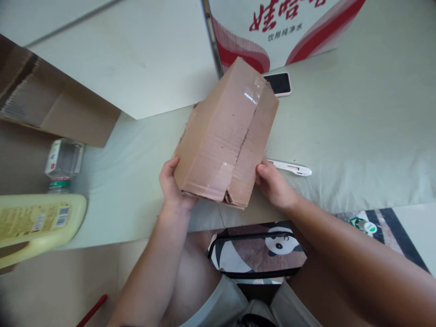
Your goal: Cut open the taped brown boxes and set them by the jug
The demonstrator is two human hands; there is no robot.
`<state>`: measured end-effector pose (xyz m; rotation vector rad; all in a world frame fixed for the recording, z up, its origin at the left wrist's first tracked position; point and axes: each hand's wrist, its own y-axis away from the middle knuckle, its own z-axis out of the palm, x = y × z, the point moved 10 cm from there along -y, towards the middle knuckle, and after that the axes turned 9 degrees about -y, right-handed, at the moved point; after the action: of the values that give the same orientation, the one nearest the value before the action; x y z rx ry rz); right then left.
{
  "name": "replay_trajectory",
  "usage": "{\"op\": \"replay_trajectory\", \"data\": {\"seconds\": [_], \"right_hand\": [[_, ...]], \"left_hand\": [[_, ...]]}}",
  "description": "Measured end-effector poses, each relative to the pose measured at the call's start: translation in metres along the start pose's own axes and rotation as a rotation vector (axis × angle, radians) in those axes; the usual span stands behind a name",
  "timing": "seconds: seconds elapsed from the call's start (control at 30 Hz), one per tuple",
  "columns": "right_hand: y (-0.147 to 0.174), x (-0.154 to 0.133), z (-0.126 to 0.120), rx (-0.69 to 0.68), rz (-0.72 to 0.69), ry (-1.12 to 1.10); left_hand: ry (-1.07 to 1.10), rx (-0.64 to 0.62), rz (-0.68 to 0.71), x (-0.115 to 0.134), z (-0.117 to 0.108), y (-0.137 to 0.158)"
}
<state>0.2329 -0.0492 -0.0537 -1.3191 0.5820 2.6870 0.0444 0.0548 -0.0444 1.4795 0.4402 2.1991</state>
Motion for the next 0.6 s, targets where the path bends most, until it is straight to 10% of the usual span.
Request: {"op": "replay_trajectory", "data": {"seconds": [0.6], "right_hand": [[-0.0007, 0.0039, -0.0036, -0.02, 0.009, 0.041]], "left_hand": [[0.003, 0.069, -0.034, 0.0018, 0.0038, 0.0065]]}}
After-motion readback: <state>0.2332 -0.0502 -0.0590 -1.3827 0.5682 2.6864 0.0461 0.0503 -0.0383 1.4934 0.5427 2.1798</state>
